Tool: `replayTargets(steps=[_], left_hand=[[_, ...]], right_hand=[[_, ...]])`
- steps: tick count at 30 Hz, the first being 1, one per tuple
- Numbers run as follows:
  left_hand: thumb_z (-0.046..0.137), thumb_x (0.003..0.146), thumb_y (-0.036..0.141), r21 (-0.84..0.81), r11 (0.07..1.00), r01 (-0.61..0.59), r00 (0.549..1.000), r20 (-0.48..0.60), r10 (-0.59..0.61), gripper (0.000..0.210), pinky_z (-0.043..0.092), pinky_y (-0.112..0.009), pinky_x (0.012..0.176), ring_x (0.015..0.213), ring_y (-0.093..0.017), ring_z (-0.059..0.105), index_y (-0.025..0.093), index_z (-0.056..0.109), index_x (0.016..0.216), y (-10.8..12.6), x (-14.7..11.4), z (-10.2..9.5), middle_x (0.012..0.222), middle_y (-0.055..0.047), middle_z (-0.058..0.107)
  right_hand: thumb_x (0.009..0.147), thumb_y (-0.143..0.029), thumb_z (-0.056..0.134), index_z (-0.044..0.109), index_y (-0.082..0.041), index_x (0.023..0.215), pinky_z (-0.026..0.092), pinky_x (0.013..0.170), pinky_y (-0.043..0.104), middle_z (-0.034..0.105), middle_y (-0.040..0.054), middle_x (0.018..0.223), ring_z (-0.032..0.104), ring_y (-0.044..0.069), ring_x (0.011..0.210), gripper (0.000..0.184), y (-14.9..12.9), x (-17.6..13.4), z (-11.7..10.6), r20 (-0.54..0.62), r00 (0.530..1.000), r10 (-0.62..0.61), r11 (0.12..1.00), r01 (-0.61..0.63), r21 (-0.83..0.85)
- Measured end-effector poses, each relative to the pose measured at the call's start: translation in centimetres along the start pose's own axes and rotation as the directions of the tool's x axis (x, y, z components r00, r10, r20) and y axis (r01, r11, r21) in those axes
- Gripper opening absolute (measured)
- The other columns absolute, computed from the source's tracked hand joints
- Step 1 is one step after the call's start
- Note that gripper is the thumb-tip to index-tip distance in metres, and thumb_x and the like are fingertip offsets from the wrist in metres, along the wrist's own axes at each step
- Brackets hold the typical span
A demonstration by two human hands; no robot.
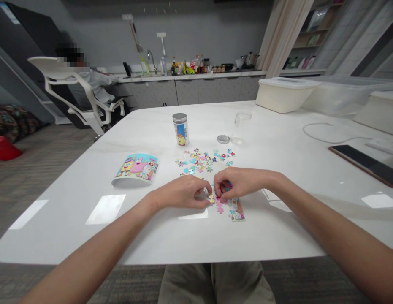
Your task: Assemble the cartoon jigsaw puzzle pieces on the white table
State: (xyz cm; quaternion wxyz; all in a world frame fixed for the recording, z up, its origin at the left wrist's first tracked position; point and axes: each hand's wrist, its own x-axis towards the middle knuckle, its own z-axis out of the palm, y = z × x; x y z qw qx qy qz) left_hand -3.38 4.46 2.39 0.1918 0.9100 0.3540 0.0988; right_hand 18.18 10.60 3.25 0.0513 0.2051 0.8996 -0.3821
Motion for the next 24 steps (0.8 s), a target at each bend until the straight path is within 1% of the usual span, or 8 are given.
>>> replayTargets(steps=[4,8,12,15,17,20,22,24], left_hand=[[0.057,0.078,0.029,0.032,0.999,-0.02,0.999,0.046,0.019,0.021,0.033,-0.021,0.055,0.05,-0.008,0.041,0.019,0.065,0.095,-0.3,-0.5,-0.6,0.059,0.006,0.049],[0.054,0.077,0.032,0.163,0.987,-0.013,0.999,0.054,0.004,0.023,0.034,-0.023,0.054,0.052,-0.011,0.045,0.019,0.061,0.094,-1.1,-1.1,-1.5,0.061,0.003,0.053],[0.049,0.078,0.032,0.252,0.968,-0.006,0.999,0.037,-0.003,0.026,0.037,-0.026,0.057,0.054,-0.013,0.049,0.018,0.057,0.099,-1.5,-1.3,-1.8,0.064,0.001,0.057],[0.049,0.079,0.035,0.252,0.968,-0.003,0.999,0.036,-0.007,0.028,0.036,-0.026,0.056,0.053,-0.013,0.048,0.018,0.056,0.1,-1.2,-1.2,-1.7,0.062,0.002,0.056],[0.049,0.078,0.032,0.228,0.974,-0.011,0.998,0.056,-0.001,0.025,0.036,-0.025,0.055,0.053,-0.013,0.048,0.019,0.055,0.098,-0.9,-1.2,-1.6,0.062,0.002,0.057],[0.048,0.076,0.023,0.2,0.979,-0.031,0.997,0.081,0.015,0.017,0.035,-0.025,0.054,0.052,-0.012,0.047,0.019,0.054,0.09,-0.9,-1.2,-1.5,0.063,0.002,0.059],[0.047,0.074,0.02,0.219,0.975,-0.032,0.997,0.078,0.016,0.014,0.034,-0.025,0.053,0.053,-0.012,0.048,0.02,0.053,0.086,-0.9,-1.3,-1.4,0.066,0.001,0.06],[0.047,0.075,0.02,0.24,0.97,-0.029,0.998,0.065,0.013,0.016,0.034,-0.026,0.053,0.053,-0.012,0.048,0.02,0.053,0.089,-1.0,-1.4,-1.5,0.066,0.001,0.06]], right_hand=[[0.076,-0.025,0.064,0.065,-0.018,0.083,0.042,0.063,0.024,0.064,0.0015,0.081,0.055,0.012,0.069,0.01,-0.4,-0.2,-0.4,-0.005,0.999,-0.037,0.999,0.037,0.034],[0.079,-0.029,0.062,0.063,-0.017,0.081,0.042,0.065,0.025,0.063,0.0018,0.08,0.053,0.013,0.07,0.012,-0.1,-0.4,-1.5,-0.084,0.994,-0.066,0.994,0.073,0.082],[0.08,-0.03,0.059,0.061,-0.017,0.08,0.039,0.061,0.026,0.061,0.0022,0.077,0.051,0.013,0.067,0.013,0.9,-0.5,-2.3,-0.224,0.974,0.021,1.0,-0.016,0.024],[0.082,-0.028,0.057,0.061,-0.018,0.082,0.038,0.06,0.026,0.061,0.0024,0.076,0.051,0.014,0.067,0.011,1.6,-0.6,-2.3,-0.3,0.951,0.08,0.995,-0.096,-0.04],[0.083,-0.026,0.054,0.06,-0.018,0.081,0.037,0.06,0.027,0.061,0.003,0.076,0.052,0.014,0.067,0.01,2.0,-0.6,-2.2,-0.335,0.936,0.11,0.983,-0.152,-0.101],[0.084,-0.023,0.051,0.06,-0.019,0.083,0.037,0.062,0.028,0.064,0.0053,0.082,0.054,0.016,0.071,0.009,2.7,-0.7,-2.4,-0.44,0.886,0.146,0.937,-0.267,-0.225],[0.085,-0.021,0.049,0.06,-0.019,0.086,0.037,0.063,0.03,0.065,0.0073,0.087,0.056,0.019,0.076,0.011,3.1,-0.7,-2.6,-0.521,0.836,0.174,0.887,-0.363,-0.286],[0.085,-0.018,0.046,0.061,-0.019,0.089,0.037,0.065,0.03,0.066,0.0093,0.094,0.058,0.021,0.082,0.015,3.4,-0.9,-2.8,-0.586,0.779,0.224,0.832,-0.466,-0.301]])
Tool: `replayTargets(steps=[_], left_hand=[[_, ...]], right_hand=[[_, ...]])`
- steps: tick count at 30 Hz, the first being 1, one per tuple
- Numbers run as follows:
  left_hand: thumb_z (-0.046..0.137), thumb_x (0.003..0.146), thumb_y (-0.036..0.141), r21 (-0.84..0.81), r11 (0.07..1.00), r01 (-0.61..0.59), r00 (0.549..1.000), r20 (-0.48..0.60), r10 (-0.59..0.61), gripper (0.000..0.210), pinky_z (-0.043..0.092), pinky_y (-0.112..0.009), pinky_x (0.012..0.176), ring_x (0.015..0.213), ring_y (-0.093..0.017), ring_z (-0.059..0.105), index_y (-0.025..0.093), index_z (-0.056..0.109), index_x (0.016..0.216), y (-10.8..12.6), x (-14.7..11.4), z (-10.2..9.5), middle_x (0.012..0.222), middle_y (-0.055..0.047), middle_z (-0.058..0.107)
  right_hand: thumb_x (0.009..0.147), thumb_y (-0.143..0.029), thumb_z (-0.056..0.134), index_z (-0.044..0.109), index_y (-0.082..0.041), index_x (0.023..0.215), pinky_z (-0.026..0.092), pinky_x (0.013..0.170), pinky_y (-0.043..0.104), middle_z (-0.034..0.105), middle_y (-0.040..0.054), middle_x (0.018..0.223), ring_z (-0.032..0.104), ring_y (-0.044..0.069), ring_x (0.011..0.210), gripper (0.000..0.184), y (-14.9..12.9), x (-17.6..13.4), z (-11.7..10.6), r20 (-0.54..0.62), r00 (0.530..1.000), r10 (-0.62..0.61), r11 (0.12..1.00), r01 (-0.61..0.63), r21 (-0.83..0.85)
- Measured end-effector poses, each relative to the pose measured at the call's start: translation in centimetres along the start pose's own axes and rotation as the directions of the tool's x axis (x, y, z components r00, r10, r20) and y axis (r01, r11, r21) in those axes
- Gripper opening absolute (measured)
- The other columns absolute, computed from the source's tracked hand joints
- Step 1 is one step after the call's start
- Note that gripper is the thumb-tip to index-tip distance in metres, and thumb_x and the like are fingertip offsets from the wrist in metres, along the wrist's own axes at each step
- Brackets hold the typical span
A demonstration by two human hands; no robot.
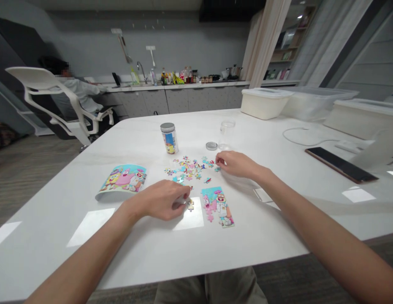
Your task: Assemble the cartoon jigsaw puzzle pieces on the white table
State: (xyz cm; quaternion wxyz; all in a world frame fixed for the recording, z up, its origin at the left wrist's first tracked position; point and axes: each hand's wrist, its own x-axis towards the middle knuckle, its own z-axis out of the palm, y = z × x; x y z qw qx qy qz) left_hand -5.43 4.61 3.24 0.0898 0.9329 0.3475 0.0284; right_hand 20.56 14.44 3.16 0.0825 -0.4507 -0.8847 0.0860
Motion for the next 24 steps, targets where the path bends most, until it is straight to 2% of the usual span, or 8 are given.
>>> replayTargets(steps=[4,7,10,14,18,21,24], left_hand=[[0.047,0.079,0.026,-0.039,0.999,-0.015,1.0,0.01,0.015,0.025,0.036,-0.027,0.055,0.053,-0.013,0.05,0.02,0.054,0.102,0.2,0.1,0.0,0.06,0.003,0.058],[0.047,0.079,0.025,-0.062,0.998,-0.01,1.0,0.018,0.012,0.021,0.037,-0.026,0.056,0.054,-0.013,0.051,0.02,0.054,0.098,0.3,0.2,0.1,0.059,0.004,0.057],[0.045,0.08,0.023,-0.049,0.999,0.001,1.0,0.001,-0.001,0.02,0.038,-0.026,0.057,0.054,-0.013,0.051,0.019,0.053,0.098,0.2,0.2,0.3,0.06,0.003,0.058],[0.046,0.082,0.025,-0.057,0.998,-0.019,1.0,0.022,0.02,0.024,0.038,-0.026,0.058,0.055,-0.013,0.05,0.021,0.052,0.104,0.4,0.3,0.3,0.059,0.005,0.056],[0.048,0.082,0.025,-0.114,0.992,-0.05,0.998,0.025,0.053,0.017,0.038,-0.025,0.056,0.052,-0.011,0.048,0.021,0.054,0.097,0.8,0.5,0.1,0.055,0.006,0.054],[0.045,0.083,0.023,-0.119,0.992,-0.033,0.999,0.015,0.035,0.014,0.037,-0.025,0.055,0.051,-0.01,0.048,0.021,0.053,0.093,0.5,0.5,0.2,0.057,0.005,0.055],[0.044,0.083,0.022,-0.053,0.999,0.01,1.0,-0.001,-0.01,0.013,0.037,-0.024,0.054,0.053,-0.01,0.05,0.02,0.053,0.092,-0.2,0.3,0.4,0.062,0.004,0.058]], right_hand=[[0.085,-0.012,0.042,0.061,-0.017,0.096,0.04,0.067,0.032,0.065,0.0129,0.103,0.059,0.025,0.091,0.022,0.8,0.0,-0.1,-0.057,0.984,0.17,0.979,-0.175,-0.105],[0.086,-0.013,0.044,0.06,-0.015,0.104,0.042,0.072,0.033,0.063,0.016,0.109,0.059,0.028,0.099,0.025,1.3,0.0,-0.1,-0.072,0.963,0.258,0.952,-0.266,-0.153],[0.089,-0.016,0.044,0.06,-0.014,0.111,0.044,0.077,0.033,0.061,0.0165,0.113,0.057,0.028,0.104,0.028,1.6,0.1,0.1,-0.065,0.953,0.296,0.94,-0.303,-0.16],[0.09,-0.02,0.044,0.06,-0.013,0.114,0.043,0.084,0.033,0.059,0.0149,0.113,0.057,0.026,0.104,0.03,1.6,0.4,0.8,-0.058,0.975,0.213,0.97,-0.218,-0.108],[0.089,-0.022,0.046,0.063,-0.014,0.109,0.042,0.086,0.034,0.059,0.0145,0.108,0.057,0.025,0.1,0.027,1.1,0.6,1.9,-0.077,0.993,0.094,0.991,-0.1,-0.086],[0.09,-0.022,0.045,0.063,-0.013,0.109,0.042,0.085,0.034,0.059,0.0148,0.105,0.057,0.025,0.1,0.028,0.6,0.8,2.5,-0.106,0.993,0.043,0.997,-0.049,-0.055],[0.09,-0.021,0.045,0.062,-0.013,0.11,0.042,0.085,0.034,0.059,0.0139,0.104,0.057,0.025,0.099,0.028,0.3,0.8,2.9,-0.121,0.993,0.008,1.0,-0.011,-0.023]])
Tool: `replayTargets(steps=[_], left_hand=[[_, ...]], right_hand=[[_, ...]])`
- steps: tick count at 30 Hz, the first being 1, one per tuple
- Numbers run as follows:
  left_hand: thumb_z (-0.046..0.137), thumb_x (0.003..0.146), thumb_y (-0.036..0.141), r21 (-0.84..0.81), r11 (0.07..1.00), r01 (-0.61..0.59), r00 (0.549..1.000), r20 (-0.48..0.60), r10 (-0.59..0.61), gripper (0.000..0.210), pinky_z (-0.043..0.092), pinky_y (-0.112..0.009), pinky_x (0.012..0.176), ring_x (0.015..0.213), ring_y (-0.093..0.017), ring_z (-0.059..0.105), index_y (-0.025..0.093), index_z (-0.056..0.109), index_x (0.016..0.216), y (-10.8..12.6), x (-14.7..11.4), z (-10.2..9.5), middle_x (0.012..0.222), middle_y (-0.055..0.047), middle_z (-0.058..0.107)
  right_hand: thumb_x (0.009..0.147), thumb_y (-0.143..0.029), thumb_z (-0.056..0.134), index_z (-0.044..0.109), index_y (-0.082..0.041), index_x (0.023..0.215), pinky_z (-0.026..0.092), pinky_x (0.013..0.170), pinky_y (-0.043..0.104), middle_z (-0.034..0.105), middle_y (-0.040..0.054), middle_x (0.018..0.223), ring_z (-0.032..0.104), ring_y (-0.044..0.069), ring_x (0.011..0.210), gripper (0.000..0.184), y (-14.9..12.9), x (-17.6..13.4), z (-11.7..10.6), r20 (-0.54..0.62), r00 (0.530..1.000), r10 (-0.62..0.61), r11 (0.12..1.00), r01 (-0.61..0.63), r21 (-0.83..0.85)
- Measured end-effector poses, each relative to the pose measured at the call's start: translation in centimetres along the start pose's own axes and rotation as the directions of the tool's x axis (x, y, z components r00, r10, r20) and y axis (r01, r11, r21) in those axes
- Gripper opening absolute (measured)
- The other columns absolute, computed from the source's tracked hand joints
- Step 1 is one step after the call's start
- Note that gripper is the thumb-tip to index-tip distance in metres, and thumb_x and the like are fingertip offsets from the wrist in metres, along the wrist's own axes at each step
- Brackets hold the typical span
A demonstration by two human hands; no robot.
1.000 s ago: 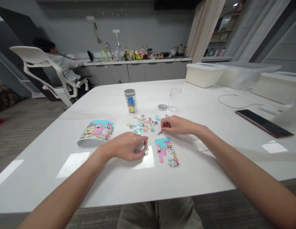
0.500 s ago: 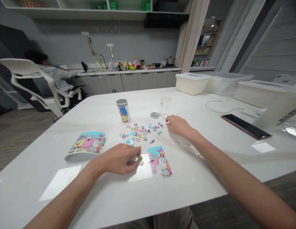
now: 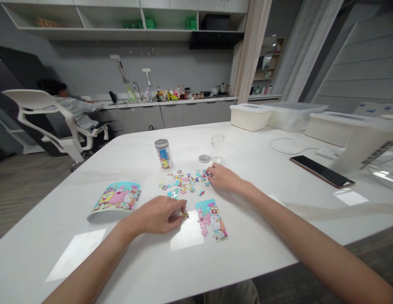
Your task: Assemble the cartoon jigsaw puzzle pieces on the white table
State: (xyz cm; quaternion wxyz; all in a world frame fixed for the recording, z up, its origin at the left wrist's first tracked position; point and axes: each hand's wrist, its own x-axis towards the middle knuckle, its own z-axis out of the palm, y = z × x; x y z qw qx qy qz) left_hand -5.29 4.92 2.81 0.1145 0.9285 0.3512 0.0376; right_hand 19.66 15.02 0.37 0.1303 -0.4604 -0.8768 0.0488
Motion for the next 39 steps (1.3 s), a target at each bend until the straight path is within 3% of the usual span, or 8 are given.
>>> replayTargets(steps=[9,14,17,20,24,28,39], left_hand=[[0.041,0.089,0.03,0.272,0.945,0.183,0.981,-0.116,-0.157,0.015,0.038,-0.027,0.055,0.062,-0.016,0.058,0.02,0.052,0.09,-2.4,-0.2,0.3,0.071,-0.001,0.063],[0.039,0.091,0.032,0.261,0.931,0.255,0.944,-0.275,-0.182,0.025,0.047,-0.034,0.077,0.09,-0.021,0.062,0.019,0.048,0.11,-3.3,-0.6,-0.4,0.103,-0.008,0.063],[0.042,0.09,0.041,0.254,0.924,0.286,0.945,-0.232,-0.229,0.038,0.044,-0.037,0.092,0.107,-0.024,0.058,0.017,0.048,0.119,-4.1,-1.3,-0.9,0.12,-0.011,0.06],[0.041,0.087,0.059,0.239,0.912,0.333,0.942,-0.134,-0.308,0.062,0.037,-0.038,0.103,0.126,-0.027,0.047,0.018,0.042,0.133,-5.0,-1.8,-1.0,0.143,-0.012,0.044],[0.03,0.089,0.064,0.193,0.908,0.372,0.927,-0.028,-0.374,0.07,0.029,-0.035,0.109,0.136,-0.024,0.034,0.017,0.037,0.141,-5.5,-1.7,-0.3,0.151,-0.01,0.031],[0.029,0.09,0.064,0.168,0.921,0.35,0.937,-0.059,-0.345,0.07,0.025,-0.032,0.111,0.137,-0.021,0.032,0.017,0.037,0.141,-5.6,-1.2,0.4,0.151,-0.008,0.031],[0.026,0.096,0.052,0.054,0.95,0.307,0.941,-0.166,-0.295,0.061,0.024,-0.033,0.113,0.139,-0.02,0.027,0.013,0.037,0.141,-5.2,0.4,2.0,0.152,-0.011,0.028]], right_hand=[[0.093,-0.017,0.038,0.066,-0.017,0.105,0.043,0.078,0.033,0.059,0.0116,0.096,0.057,0.023,0.09,0.031,-0.1,0.4,0.5,-0.002,0.996,-0.086,0.992,0.086,0.098],[0.095,-0.024,0.037,0.067,-0.017,0.107,0.044,0.082,0.035,0.057,0.011,0.093,0.056,0.022,0.089,0.032,-0.8,0.2,0.1,0.036,0.982,-0.185,0.976,0.18,0.125],[0.094,-0.034,0.044,0.064,-0.017,0.113,0.044,0.087,0.037,0.057,0.0114,0.101,0.056,0.023,0.095,0.032,-1.4,-0.2,-0.1,0.022,0.978,-0.207,0.968,0.201,0.152],[0.089,-0.038,0.053,0.062,-0.017,0.116,0.045,0.09,0.037,0.057,0.0119,0.107,0.057,0.023,0.098,0.035,-1.8,-0.5,0.1,-0.036,0.976,-0.214,0.962,0.217,0.163],[0.085,-0.038,0.058,0.058,-0.018,0.124,0.04,0.1,0.041,0.052,0.0148,0.128,0.052,0.027,0.115,0.044,-2.3,-0.5,1.0,-0.058,0.96,-0.274,0.945,0.28,0.167],[0.088,-0.039,0.054,0.053,-0.021,0.132,0.033,0.107,0.042,0.043,0.0126,0.143,0.04,0.027,0.13,0.047,-2.6,-0.4,1.7,-0.011,0.96,-0.278,0.946,0.276,0.169],[0.09,-0.021,0.05,0.064,-0.017,0.111,0.042,0.098,0.036,0.059,0.0118,0.117,0.057,0.022,0.11,0.025,-2.4,-0.1,1.8,-0.092,0.974,-0.207,0.95,0.223,0.217]])
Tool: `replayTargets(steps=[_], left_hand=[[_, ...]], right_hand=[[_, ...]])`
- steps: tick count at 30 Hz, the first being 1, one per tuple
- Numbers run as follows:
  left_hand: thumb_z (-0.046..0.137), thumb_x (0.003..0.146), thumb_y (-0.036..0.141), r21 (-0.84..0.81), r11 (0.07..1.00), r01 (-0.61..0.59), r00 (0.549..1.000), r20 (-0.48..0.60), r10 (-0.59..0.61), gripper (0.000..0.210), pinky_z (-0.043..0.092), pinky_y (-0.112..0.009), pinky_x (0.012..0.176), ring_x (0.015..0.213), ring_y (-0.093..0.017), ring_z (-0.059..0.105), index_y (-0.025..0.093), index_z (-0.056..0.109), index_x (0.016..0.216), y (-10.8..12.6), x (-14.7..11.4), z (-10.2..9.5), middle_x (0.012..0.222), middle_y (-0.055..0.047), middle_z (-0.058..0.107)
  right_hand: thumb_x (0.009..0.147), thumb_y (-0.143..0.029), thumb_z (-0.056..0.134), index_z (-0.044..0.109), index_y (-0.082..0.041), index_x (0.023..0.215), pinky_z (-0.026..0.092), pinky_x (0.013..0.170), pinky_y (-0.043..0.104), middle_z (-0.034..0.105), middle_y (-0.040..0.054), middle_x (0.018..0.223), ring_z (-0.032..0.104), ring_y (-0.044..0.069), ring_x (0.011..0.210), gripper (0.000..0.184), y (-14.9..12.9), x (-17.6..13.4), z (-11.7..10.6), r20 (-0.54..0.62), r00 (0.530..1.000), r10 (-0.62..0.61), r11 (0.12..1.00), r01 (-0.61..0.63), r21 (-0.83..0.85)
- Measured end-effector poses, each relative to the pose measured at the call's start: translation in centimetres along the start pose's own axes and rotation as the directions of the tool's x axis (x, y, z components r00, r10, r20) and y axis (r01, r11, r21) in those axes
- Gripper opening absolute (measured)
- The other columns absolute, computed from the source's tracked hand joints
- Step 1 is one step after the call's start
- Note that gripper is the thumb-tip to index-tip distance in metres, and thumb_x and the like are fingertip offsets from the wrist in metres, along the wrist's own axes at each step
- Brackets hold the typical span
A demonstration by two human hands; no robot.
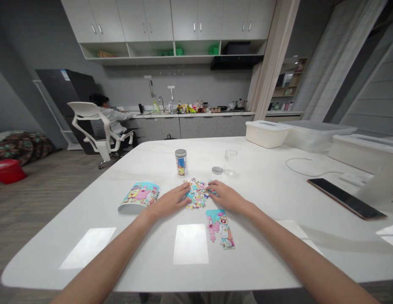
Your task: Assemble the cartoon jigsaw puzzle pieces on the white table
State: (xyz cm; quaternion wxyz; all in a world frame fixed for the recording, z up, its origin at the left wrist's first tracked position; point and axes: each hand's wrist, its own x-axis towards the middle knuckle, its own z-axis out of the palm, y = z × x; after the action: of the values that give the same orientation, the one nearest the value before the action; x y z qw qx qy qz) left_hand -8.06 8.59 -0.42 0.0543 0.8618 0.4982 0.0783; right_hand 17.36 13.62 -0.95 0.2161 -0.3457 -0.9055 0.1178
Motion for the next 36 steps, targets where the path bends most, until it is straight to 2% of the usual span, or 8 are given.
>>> replayTargets(steps=[5,9,14,17,21,28,32,36], left_hand=[[0.024,0.095,0.054,0.005,1.0,0.004,1.0,-0.023,-0.004,0.063,0.021,-0.035,0.114,0.139,-0.021,0.027,0.013,0.036,0.142,0.2,0.2,0.4,0.151,-0.012,0.031],[0.024,0.096,0.054,-0.011,1.0,-0.009,1.0,-0.019,0.009,0.062,0.016,-0.04,0.115,0.139,-0.022,0.027,0.016,0.034,0.143,0.0,0.2,0.4,0.15,-0.012,0.034],[0.023,0.097,0.051,-0.023,0.999,-0.032,0.999,-0.024,0.031,0.057,0.012,-0.042,0.116,0.14,-0.019,0.025,0.019,0.033,0.143,-0.8,0.4,0.5,0.151,-0.01,0.031],[0.022,0.097,0.051,-0.016,1.0,-0.024,1.0,0.002,0.024,0.055,0.01,-0.044,0.116,0.141,-0.019,0.023,0.022,0.034,0.143,-1.4,0.4,0.7,0.152,-0.009,0.029],[0.024,0.096,0.053,-0.008,1.0,-0.009,1.0,0.025,0.009,0.056,0.009,-0.045,0.115,0.141,-0.02,0.022,0.023,0.035,0.143,-1.6,0.4,0.8,0.152,-0.009,0.029],[0.029,0.096,0.05,-0.033,0.994,-0.104,0.994,-0.03,0.103,0.053,0.013,-0.045,0.115,0.14,-0.021,0.025,0.027,0.031,0.144,-1.1,0.0,0.1,0.152,-0.007,0.03],[0.031,0.097,0.048,-0.032,0.987,-0.155,0.988,0.008,0.155,0.046,0.014,-0.046,0.115,0.14,-0.021,0.025,0.028,0.042,0.137,-0.9,0.0,-0.1,0.152,-0.006,0.031],[0.032,0.096,0.048,-0.032,0.988,-0.149,0.989,-0.009,0.149,0.045,0.015,-0.045,0.115,0.138,-0.021,0.029,0.026,0.045,0.134,-1.0,0.1,0.0,0.15,-0.007,0.034]], right_hand=[[0.086,-0.004,0.043,0.064,-0.016,0.108,0.044,0.093,0.035,0.059,0.0116,0.114,0.057,0.021,0.106,0.032,1.6,0.0,0.4,-0.056,0.997,0.043,0.999,-0.042,0.013],[0.078,0.007,0.04,0.061,-0.017,0.112,0.043,0.096,0.034,0.057,0.0108,0.117,0.054,0.019,0.112,0.046,1.6,0.1,0.1,-0.056,0.998,-0.021,0.997,0.025,0.07],[0.09,-0.009,0.042,0.061,-0.022,0.119,0.038,0.103,0.037,0.051,0.0101,0.133,0.05,0.019,0.12,0.037,-0.4,0.1,-0.5,0.061,0.975,-0.213,0.974,0.207,0.09],[0.093,-0.018,0.042,0.063,-0.02,0.118,0.036,0.105,0.04,0.048,0.0108,0.139,0.047,0.021,0.125,0.032,-1.0,-0.1,-0.6,0.127,0.955,-0.267,0.962,0.257,0.089],[0.094,-0.02,0.043,0.065,-0.021,0.113,0.038,0.102,0.04,0.052,0.0101,0.134,0.05,0.021,0.122,0.029,-0.8,-0.1,-0.5,0.11,0.97,-0.217,0.976,0.213,0.047],[0.09,-0.017,0.048,0.067,-0.017,0.098,0.042,0.096,0.038,0.057,0.0121,0.117,0.056,0.023,0.108,0.021,0.1,0.0,-0.7,-0.009,1.0,0.025,0.998,-0.025,-0.063],[0.089,-0.015,0.049,0.065,-0.016,0.098,0.042,0.094,0.036,0.058,0.0106,0.11,0.057,0.021,0.105,0.019,0.2,0.0,-0.6,-0.012,1.0,0.008,0.999,-0.009,-0.036],[0.091,-0.018,0.047,0.062,-0.017,0.106,0.042,0.095,0.036,0.058,0.0111,0.114,0.056,0.02,0.106,0.021,0.0,0.0,-0.4,0.018,0.994,-0.106,0.994,0.106,0.005]])
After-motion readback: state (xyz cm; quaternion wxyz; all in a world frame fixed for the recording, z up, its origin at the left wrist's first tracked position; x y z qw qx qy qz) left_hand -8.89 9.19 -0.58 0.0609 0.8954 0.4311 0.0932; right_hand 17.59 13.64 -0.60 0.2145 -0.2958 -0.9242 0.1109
